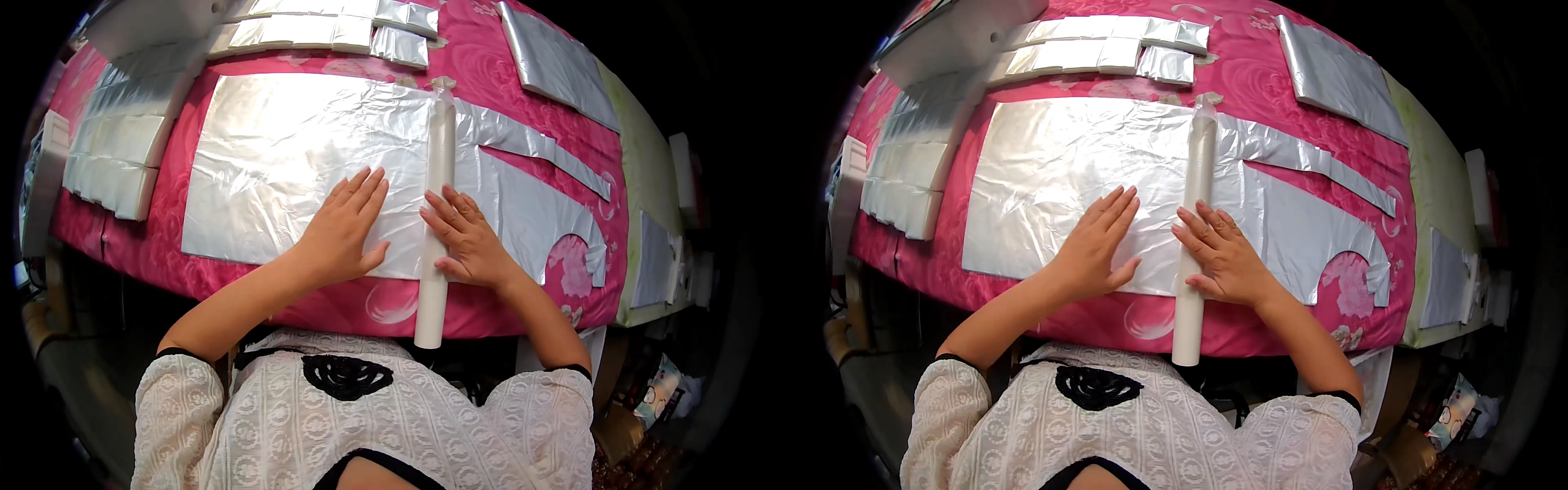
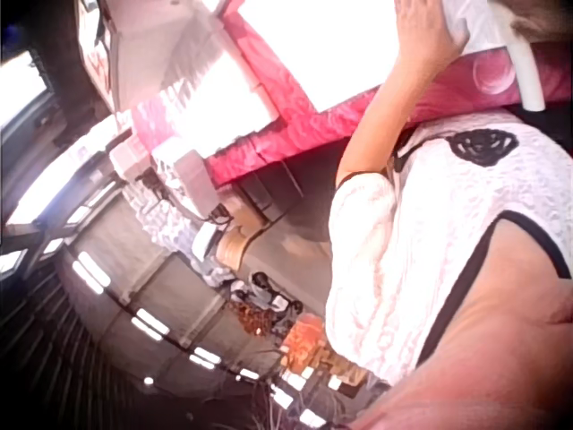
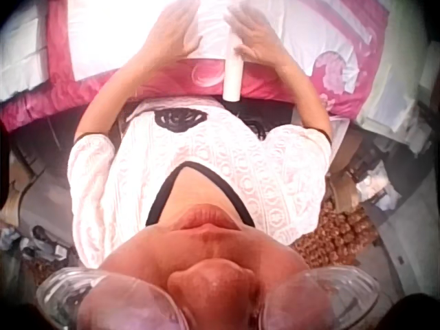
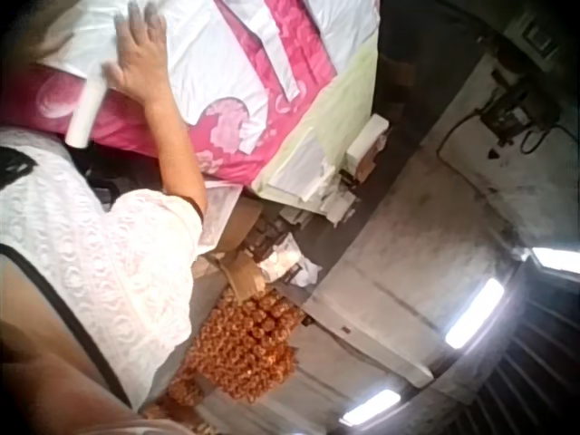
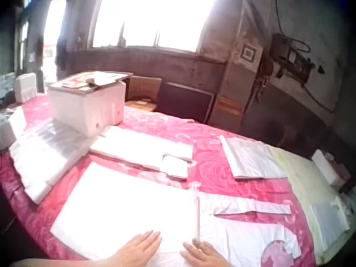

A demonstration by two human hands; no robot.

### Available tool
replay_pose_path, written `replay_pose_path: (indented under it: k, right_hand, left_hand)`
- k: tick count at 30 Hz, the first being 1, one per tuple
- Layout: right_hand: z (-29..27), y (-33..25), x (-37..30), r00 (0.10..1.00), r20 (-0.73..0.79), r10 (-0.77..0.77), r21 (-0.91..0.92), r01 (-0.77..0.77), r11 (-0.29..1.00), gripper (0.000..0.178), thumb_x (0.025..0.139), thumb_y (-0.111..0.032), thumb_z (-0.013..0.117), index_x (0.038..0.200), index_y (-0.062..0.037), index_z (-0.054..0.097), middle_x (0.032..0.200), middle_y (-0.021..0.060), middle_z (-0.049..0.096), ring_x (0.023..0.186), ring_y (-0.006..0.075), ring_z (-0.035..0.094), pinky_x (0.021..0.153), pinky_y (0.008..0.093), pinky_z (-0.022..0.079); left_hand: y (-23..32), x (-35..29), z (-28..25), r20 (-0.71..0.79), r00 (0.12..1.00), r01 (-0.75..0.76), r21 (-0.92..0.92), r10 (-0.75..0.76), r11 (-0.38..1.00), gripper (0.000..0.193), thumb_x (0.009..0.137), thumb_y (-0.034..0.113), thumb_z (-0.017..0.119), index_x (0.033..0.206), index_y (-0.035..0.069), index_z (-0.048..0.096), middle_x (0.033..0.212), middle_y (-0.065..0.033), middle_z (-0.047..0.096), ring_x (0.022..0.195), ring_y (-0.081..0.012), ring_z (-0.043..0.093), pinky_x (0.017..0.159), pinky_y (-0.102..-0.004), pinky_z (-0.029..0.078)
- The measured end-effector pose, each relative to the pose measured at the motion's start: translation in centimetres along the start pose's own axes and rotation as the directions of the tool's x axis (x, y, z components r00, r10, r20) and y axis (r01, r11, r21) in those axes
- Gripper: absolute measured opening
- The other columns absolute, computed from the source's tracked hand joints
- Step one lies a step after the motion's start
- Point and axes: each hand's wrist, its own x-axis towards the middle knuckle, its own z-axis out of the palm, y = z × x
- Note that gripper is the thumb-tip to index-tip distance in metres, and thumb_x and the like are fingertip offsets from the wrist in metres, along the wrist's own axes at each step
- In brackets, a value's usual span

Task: The person wraps small rectangular items in clear plastic film on a pink table. They unroll the film, place an item on it, fold the film around the item, and set the wrapped package aside. The process is repeated for multiple items.

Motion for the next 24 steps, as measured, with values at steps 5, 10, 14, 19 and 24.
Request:
replay_pose_path:
  k: [5,10,14,19,24]
  right_hand:
    - [2.5,-8.6,10.4,0.895,0.118,-0.431,0.541,0.306,0.783,0.063,0.088,-0.049,0.046,0.132,-0.0032,0.043,0.131,0.0165,0.048,0.129,0.0325,0.036,0.108,0.0454,0.023]
    - [1.6,-13.2,14.3,0.852,-0.114,-0.511,0.739,0.417,0.53,0.043,0.084,-0.032,0.06,0.114,-0.0018,0.057,0.11,0.0128,0.061,0.108,0.0323,0.054,0.095,0.0414,0.04]
    - [2.8,-7.0,16.9,0.928,-0.034,-0.371,0.25,0.367,0.896,0.046,0.082,-0.026,0.062,0.122,-0.0074,0.052,0.124,0.0103,0.053,0.12,0.0286,0.046,0.102,0.0426,0.033]
    - [6.1,-6.9,21.4,0.89,0.037,-0.454,0.052,0.452,0.891,0.052,0.086,-0.037,0.053,0.131,-0.0115,0.045,0.137,0.0069,0.042,0.132,0.0262,0.032,0.11,0.0441,0.021]
    - [10.1,-12.8,29.1,0.878,0.043,-0.476,0.074,0.472,0.878,0.048,0.086,-0.037,0.051,0.125,-0.0101,0.052,0.134,0.0068,0.047,0.132,0.0269,0.032,0.109,0.0452,0.021]
  left_hand:
    - [-4.3,-7.7,-7.0,-0.203,0.951,0.214,-0.114,-0.234,0.97,0.055,0.076,-0.002,0.055,0.13,0.0,0.043,0.134,-0.0173,0.044,0.126,-0.0325,0.041,0.104,-0.0374,0.032]
    - [-5.5,-15.3,-9.2,-0.267,0.852,0.401,-0.218,-0.45,0.89,0.05,0.077,-0.001,0.058,0.126,-0.001,0.046,0.13,-0.019,0.049,0.121,-0.0327,0.047,0.101,-0.0367,0.035]
    - [-4.6,-18.9,-9.8,-0.262,0.807,0.481,-0.228,-0.529,0.846,0.05,0.077,0.0,0.059,0.126,-0.001,0.046,0.131,-0.02,0.047,0.121,-0.0335,0.046,0.101,-0.037,0.035]
    - [-2.8,-20.1,-9.5,-0.282,0.778,0.51,-0.237,-0.561,0.827,0.052,0.076,0.002,0.06,0.125,-0.001,0.046,0.125,-0.0209,0.048,0.113,-0.0353,0.05,0.097,-0.038,0.039]
    - [-2.2,-20.5,-8.3,-0.177,0.658,0.66,-0.33,-0.732,0.674,0.063,0.076,0.011,0.066,0.13,-0.004,0.037,0.11,-0.018,0.048,0.097,-0.03,0.051,0.09,-0.0371,0.041]
